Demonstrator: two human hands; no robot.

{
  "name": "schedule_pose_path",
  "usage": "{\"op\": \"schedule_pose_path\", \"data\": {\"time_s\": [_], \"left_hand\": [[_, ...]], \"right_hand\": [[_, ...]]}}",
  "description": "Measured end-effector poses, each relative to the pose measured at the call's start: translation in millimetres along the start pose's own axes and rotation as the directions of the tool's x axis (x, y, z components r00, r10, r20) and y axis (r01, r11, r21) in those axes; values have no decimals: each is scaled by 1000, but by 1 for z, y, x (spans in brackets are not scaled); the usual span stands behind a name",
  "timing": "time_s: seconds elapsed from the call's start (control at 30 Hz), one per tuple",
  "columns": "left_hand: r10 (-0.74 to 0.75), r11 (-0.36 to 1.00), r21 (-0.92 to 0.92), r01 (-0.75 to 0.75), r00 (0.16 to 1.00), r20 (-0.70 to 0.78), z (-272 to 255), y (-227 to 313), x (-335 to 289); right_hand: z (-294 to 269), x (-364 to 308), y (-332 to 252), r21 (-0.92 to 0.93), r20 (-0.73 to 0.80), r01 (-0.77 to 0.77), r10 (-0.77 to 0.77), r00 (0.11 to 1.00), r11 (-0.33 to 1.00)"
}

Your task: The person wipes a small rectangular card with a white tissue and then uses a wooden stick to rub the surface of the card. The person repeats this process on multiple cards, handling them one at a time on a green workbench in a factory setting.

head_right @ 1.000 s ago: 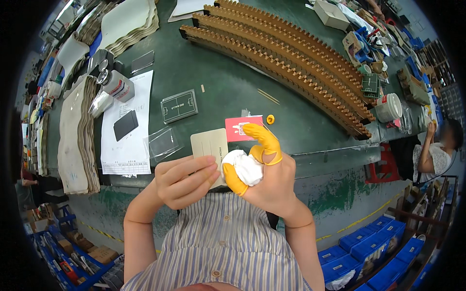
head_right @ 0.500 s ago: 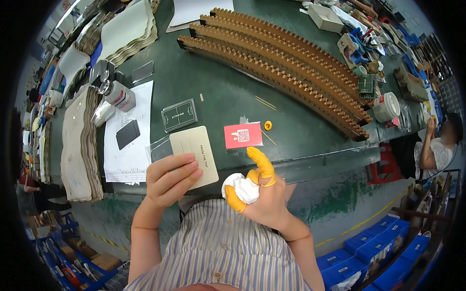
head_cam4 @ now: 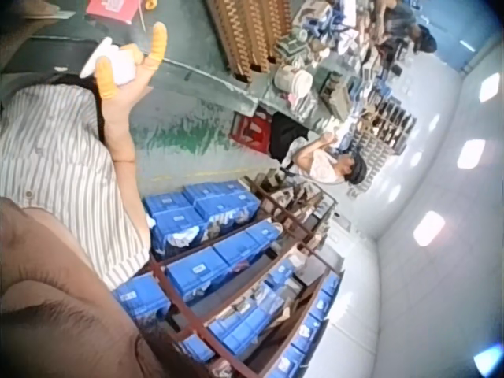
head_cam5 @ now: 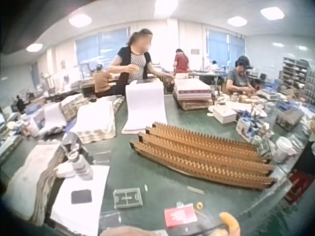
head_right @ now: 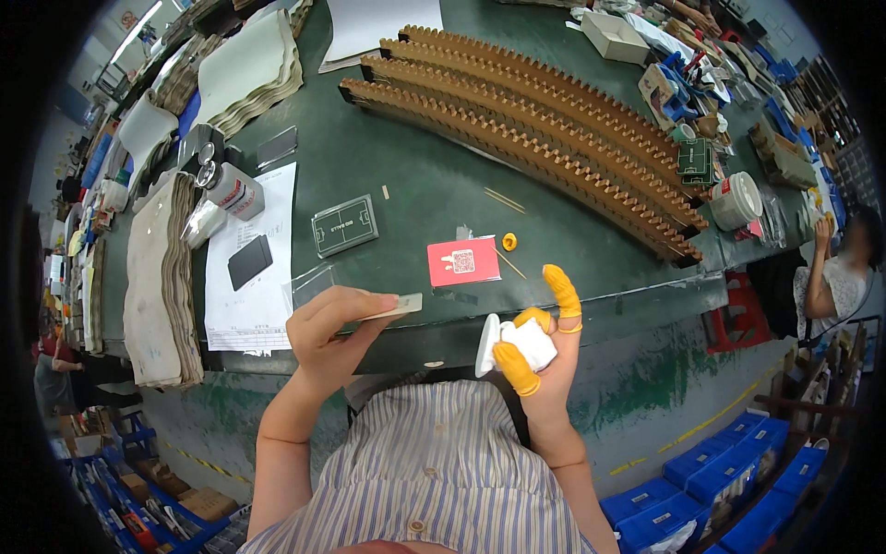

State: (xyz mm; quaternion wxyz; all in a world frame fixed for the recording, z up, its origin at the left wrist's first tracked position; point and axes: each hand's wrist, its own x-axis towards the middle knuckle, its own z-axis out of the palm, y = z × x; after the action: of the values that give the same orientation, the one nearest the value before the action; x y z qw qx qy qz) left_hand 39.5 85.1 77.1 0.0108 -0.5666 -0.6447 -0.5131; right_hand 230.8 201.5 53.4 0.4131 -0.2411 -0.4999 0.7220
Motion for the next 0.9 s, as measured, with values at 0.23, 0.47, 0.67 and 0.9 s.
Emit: {"op": "schedule_pose_path", "data": {"time_s": [0.23,0.47,0.67,0.9], "left_hand": [[-713,467,-481,742,638,290,-7,24,11],[-338,891,-283,354,935,106,3,10,0],[-273,920,-265,288,957,93,9,2,-5],[-175,960,-216,175,984,19,15,-5,-6]], "right_hand": [[-14,7,6,-81,-89,124,-131,987,989],[-33,17,12,-248,-210,228,-282,936,942],[-40,19,14,-284,-254,244,-318,914,927],[-45,22,21,-349,-240,245,-339,909,904]]}}
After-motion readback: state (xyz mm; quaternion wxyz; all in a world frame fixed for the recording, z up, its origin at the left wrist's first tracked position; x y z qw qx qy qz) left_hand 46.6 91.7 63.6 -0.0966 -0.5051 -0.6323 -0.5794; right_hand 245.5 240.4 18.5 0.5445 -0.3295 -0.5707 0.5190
